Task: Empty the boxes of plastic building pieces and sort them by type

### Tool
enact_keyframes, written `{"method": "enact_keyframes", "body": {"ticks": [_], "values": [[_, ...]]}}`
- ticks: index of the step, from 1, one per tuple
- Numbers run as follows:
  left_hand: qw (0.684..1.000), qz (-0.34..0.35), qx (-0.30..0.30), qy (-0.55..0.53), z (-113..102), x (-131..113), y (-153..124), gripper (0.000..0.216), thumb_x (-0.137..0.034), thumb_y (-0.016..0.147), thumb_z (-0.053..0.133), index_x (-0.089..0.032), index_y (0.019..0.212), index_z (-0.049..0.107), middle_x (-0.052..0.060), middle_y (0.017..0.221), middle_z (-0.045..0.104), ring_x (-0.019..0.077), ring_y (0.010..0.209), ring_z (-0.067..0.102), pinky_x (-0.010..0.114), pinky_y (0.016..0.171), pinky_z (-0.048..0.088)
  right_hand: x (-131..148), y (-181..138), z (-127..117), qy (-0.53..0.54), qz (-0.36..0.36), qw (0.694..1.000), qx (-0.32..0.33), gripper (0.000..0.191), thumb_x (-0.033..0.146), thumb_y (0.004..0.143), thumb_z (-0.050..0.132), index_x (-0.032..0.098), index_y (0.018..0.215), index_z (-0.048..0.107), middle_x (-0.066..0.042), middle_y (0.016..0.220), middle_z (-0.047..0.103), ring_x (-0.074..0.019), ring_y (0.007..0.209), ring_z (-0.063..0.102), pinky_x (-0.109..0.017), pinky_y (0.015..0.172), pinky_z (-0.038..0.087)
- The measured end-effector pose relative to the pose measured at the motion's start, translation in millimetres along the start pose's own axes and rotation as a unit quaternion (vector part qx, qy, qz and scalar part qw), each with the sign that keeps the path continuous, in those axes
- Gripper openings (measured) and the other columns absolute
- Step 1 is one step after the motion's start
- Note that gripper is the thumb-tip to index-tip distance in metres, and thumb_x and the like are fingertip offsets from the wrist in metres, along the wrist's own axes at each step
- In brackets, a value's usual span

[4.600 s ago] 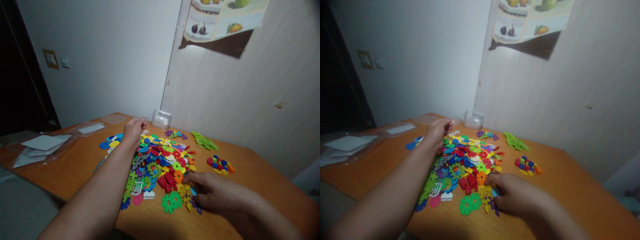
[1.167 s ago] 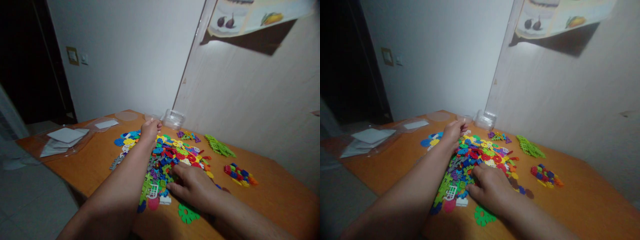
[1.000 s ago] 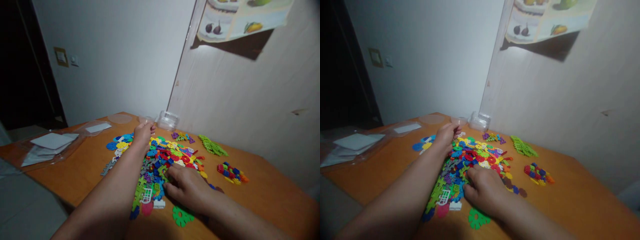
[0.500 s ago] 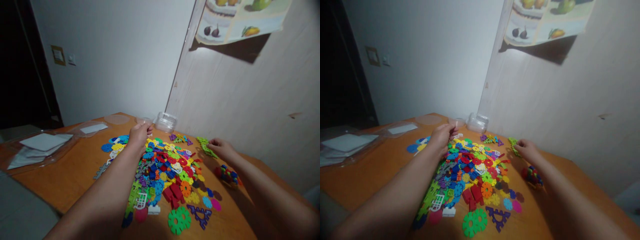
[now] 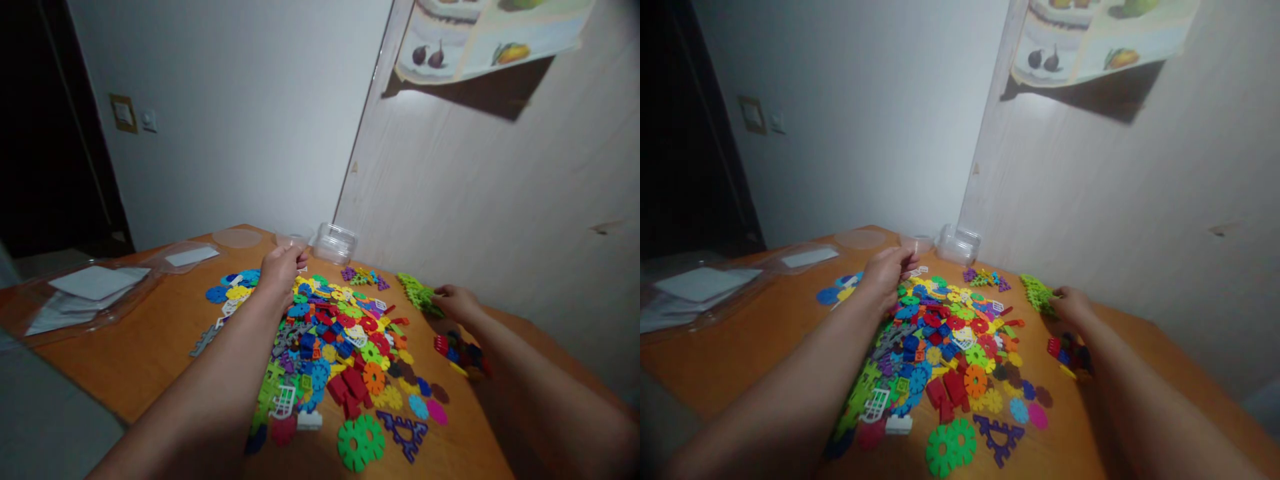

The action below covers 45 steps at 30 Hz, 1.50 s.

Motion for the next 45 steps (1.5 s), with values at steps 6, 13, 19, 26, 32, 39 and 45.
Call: {"method": "enact_keyframes", "body": {"ticks": [6, 13, 19, 26, 32, 39, 45], "values": [[1.0, 0.008, 0.016, 0.003, 3, 3, 0, 0.01, -0.026, 0.07, 0.066, -0.016, 0.07, 0.062, 0.003, 0.071, 0.068, 0.0099, 0.061, 0.058, 0.019, 0.053, 0.037, 30, -38, -10, 0.097, -0.063, 0.993, 0.015, 0.027, 0.041, 0.082, 0.058, 0.02, 0.093, 0.072, -0.007, 0.085, 0.074, -0.0214, 0.076, 0.065, -0.029, 0.064, 0.047], [0.998, 0.01, 0.062, 0.032, 12, 8, -5, 0.009, -0.025, 0.073, 0.065, -0.017, 0.07, 0.062, 0.003, 0.069, 0.069, 0.0121, 0.064, 0.06, 0.021, 0.056, 0.039, 89, -118, -28, 0.278, -0.146, 0.945, 0.093, 0.036, 0.053, 0.078, 0.067, 0.021, 0.092, 0.07, -0.006, 0.086, 0.071, -0.0195, 0.074, 0.062, -0.029, 0.066, 0.049], [0.988, 0.039, 0.114, 0.092, 19, 11, -8, 0.009, -0.025, 0.072, 0.065, -0.017, 0.067, 0.064, 0.003, 0.067, 0.067, 0.0128, 0.061, 0.056, 0.024, 0.06, 0.04, 115, -162, -30, 0.259, -0.231, 0.904, 0.251, 0.016, 0.036, 0.086, 0.062, 0.02, 0.084, 0.065, -0.002, 0.079, 0.066, -0.0169, 0.073, 0.059, -0.027, 0.065, 0.046], [0.977, 0.067, 0.139, 0.149, 21, 8, -12, 0.014, -0.029, 0.074, 0.065, -0.017, 0.068, 0.068, 0.005, 0.071, 0.068, 0.0148, 0.065, 0.059, 0.026, 0.063, 0.039, 122, -189, -23, 0.193, -0.235, 0.896, 0.324, 0.014, 0.034, 0.088, 0.062, 0.02, 0.089, 0.062, 0.001, 0.072, 0.058, -0.0115, 0.061, 0.048, -0.023, 0.052, 0.036], [0.97, 0.087, 0.151, 0.171, 21, 12, -9, 0.017, -0.034, 0.072, 0.067, -0.017, 0.072, 0.069, 0.004, 0.07, 0.067, 0.0165, 0.068, 0.059, 0.027, 0.064, 0.041, 148, -217, -20, 0.157, -0.296, 0.883, 0.33, 0.027, 0.036, 0.09, 0.064, 0.023, 0.113, 0.066, 0.001, 0.075, 0.06, -0.0131, 0.065, 0.051, -0.024, 0.054, 0.036], [0.96, 0.109, 0.172, 0.193, 24, 13, -9, 0.018, -0.035, 0.071, 0.068, -0.018, 0.07, 0.068, 0.003, 0.069, 0.066, 0.0157, 0.066, 0.057, 0.027, 0.064, 0.041, 167, -237, -16, 0.134, -0.346, 0.866, 0.335, 0.037, 0.025, 0.086, 0.065, 0.031, 0.122, 0.065, -0.001, 0.094, 0.068, -0.0158, 0.076, 0.059, -0.026, 0.064, 0.041], [0.954, 0.127, 0.164, 0.215, 26, 11, -16, 0.02, -0.037, 0.075, 0.068, -0.018, 0.067, 0.067, 0.003, 0.069, 0.067, 0.0174, 0.067, 0.058, 0.026, 0.062, 0.04, 167, -238, -10, 0.106, -0.349, 0.879, 0.307, 0.025, 0.018, 0.08, 0.062, 0.027, 0.104, 0.066, 0.001, 0.084, 0.066, -0.0144, 0.07, 0.055, -0.024, 0.059, 0.035]]}}
Point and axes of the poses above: each hand's wrist, its own y-axis towards the middle knuckle, its own z-axis out of the palm, x = y × z, the point moved 5 cm from there along y, towards the middle knuckle
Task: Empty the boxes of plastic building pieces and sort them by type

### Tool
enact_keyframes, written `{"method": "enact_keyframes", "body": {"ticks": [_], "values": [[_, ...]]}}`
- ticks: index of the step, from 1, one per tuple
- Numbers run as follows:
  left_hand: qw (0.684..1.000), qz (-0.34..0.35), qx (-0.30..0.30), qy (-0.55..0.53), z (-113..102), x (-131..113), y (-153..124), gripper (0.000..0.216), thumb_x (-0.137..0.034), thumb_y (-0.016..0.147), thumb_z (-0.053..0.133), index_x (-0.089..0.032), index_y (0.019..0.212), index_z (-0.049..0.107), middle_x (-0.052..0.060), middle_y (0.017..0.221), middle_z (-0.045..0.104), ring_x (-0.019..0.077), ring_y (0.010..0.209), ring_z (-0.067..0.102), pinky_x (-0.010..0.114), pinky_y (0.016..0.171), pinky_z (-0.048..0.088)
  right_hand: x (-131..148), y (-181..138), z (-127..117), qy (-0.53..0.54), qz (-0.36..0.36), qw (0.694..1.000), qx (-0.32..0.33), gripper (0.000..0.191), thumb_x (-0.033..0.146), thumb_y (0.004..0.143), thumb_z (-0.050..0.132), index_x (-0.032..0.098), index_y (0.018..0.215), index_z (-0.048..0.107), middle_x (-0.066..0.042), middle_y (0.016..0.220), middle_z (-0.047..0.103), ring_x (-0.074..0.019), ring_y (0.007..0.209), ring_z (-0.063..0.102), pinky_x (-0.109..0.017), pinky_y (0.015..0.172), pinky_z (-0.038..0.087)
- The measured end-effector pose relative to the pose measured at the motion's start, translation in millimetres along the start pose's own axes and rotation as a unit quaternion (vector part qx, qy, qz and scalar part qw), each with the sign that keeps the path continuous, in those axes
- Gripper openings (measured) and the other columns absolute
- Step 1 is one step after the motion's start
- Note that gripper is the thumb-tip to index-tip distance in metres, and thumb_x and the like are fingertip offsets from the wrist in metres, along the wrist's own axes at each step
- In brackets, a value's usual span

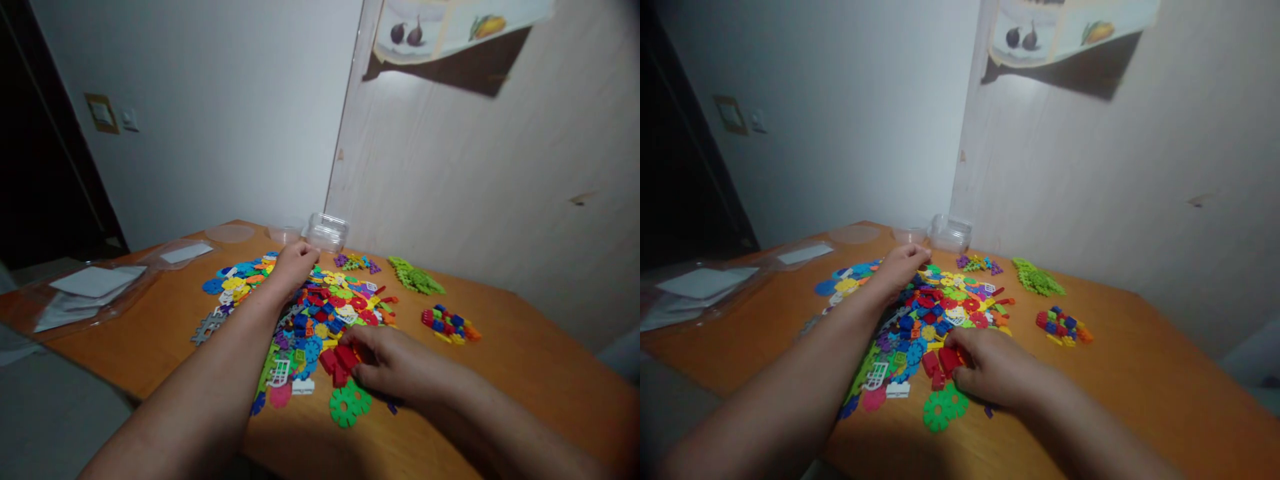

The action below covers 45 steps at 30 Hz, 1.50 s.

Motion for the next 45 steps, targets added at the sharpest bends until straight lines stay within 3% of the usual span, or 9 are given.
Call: {"method": "enact_keyframes", "body": {"ticks": [9, 17, 21, 24, 26, 29, 33, 37, 45], "values": [[0.998, 0.036, 0.046, 0.025, 11, -19, -13, 0.019, -0.035, 0.08, 0.065, -0.018, 0.071, 0.066, 0.002, 0.071, 0.066, 0.0169, 0.07, 0.057, 0.027, 0.066, 0.039, -12, 6, -9, 0.07, 0.037, 0.996, -0.047, 0.011, 0.019, 0.087, 0.056, 0.02, 0.084, 0.067, -0.001, 0.078, 0.067, -0.0144, 0.069, 0.056, -0.025, 0.058, 0.037], [0.981, 0.043, 0.189, -0.018, 30, -29, -29, 0.018, -0.037, 0.08, 0.068, -0.019, 0.076, 0.07, 0.002, 0.069, 0.062, 0.0147, 0.063, 0.052, 0.025, 0.057, 0.037, -39, 2, -35, 0.175, 0.057, 0.975, -0.123, 0.012, 0.029, 0.086, 0.057, 0.019, 0.086, 0.066, 0.0, 0.07, 0.06, -0.0124, 0.06, 0.05, -0.024, 0.053, 0.038], [0.974, 0.045, 0.221, -0.019, 32, -37, -36, 0.02, -0.039, 0.078, 0.071, -0.019, 0.074, 0.07, 0.001, 0.067, 0.059, 0.0141, 0.062, 0.049, 0.024, 0.056, 0.035, -61, -17, -79, 0.219, 0.111, 0.94, -0.236, 0.022, 0.04, 0.08, 0.064, 0.019, 0.089, 0.065, 0.0, 0.071, 0.061, -0.0116, 0.057, 0.052, -0.023, 0.05, 0.038], [0.975, 0.046, 0.217, -0.013, 31, -40, -36, 0.021, -0.039, 0.079, 0.069, -0.019, 0.074, 0.07, 0.001, 0.067, 0.058, 0.0131, 0.06, 0.047, 0.025, 0.056, 0.034, -88, -44, -112, 0.257, 0.175, 0.885, -0.346, 0.028, 0.042, 0.072, 0.069, 0.019, 0.087, 0.063, -0.001, 0.068, 0.062, -0.011, 0.052, 0.051, -0.022, 0.046, 0.035], [0.975, 0.05, 0.215, -0.004, 31, -39, -35, 0.022, -0.04, 0.08, 0.068, -0.019, 0.074, 0.07, 0.001, 0.067, 0.059, 0.0134, 0.06, 0.047, 0.025, 0.056, 0.035, -107, -65, -124, 0.27, 0.2, 0.857, -0.391, 0.027, 0.04, 0.069, 0.07, 0.019, 0.083, 0.062, -0.002, 0.069, 0.064, -0.0105, 0.051, 0.051, -0.022, 0.045, 0.034], [0.972, 0.063, 0.226, 0.017, 34, -36, -34, 0.023, -0.042, 0.08, 0.067, -0.02, 0.076, 0.071, 0.002, 0.069, 0.062, 0.0148, 0.061, 0.051, 0.026, 0.057, 0.037, -137, -95, -124, 0.254, 0.246, 0.839, -0.413, 0.027, 0.04, 0.068, 0.07, 0.019, 0.083, 0.062, -0.004, 0.072, 0.066, -0.0112, 0.052, 0.052, -0.022, 0.045, 0.034], [0.968, 0.086, 0.229, 0.05, 36, -34, -34, 0.023, -0.042, 0.079, 0.067, -0.02, 0.077, 0.072, 0.003, 0.072, 0.066, 0.0165, 0.064, 0.055, 0.027, 0.059, 0.04, -172, -129, -110, 0.206, 0.315, 0.829, -0.414, 0.027, 0.042, 0.066, 0.069, 0.019, 0.078, 0.063, -0.004, 0.064, 0.064, -0.0131, 0.05, 0.052, -0.024, 0.044, 0.033], [0.965, 0.081, 0.23, 0.094, 36, -34, -35, 0.025, -0.044, 0.081, 0.064, -0.019, 0.081, 0.071, 0.003, 0.072, 0.066, 0.017, 0.064, 0.056, 0.027, 0.059, 0.04, -189, -141, -99, 0.189, 0.372, 0.837, -0.354, 0.029, 0.046, 0.065, 0.072, 0.019, 0.069, 0.061, -0.001, 0.054, 0.057, -0.0133, 0.048, 0.05, -0.024, 0.043, 0.032], [0.936, 0.084, 0.313, 0.141, 46, -36, -47, 0.028, -0.042, 0.083, 0.058, -0.017, 0.09, 0.067, 0.002, 0.081, 0.066, 0.0164, 0.073, 0.057, 0.027, 0.066, 0.043, -184, -131, -88, 0.227, 0.327, 0.884, -0.246, 0.034, 0.049, 0.066, 0.076, 0.019, 0.072, 0.059, 0.001, 0.056, 0.057, -0.0108, 0.049, 0.05, -0.022, 0.044, 0.03]]}}
Point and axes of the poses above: each hand's wrist, its own y-axis towards the middle knuckle, its own z-axis out of the palm, x = y × z, the point moved 5 cm from there along y, towards the middle knuckle
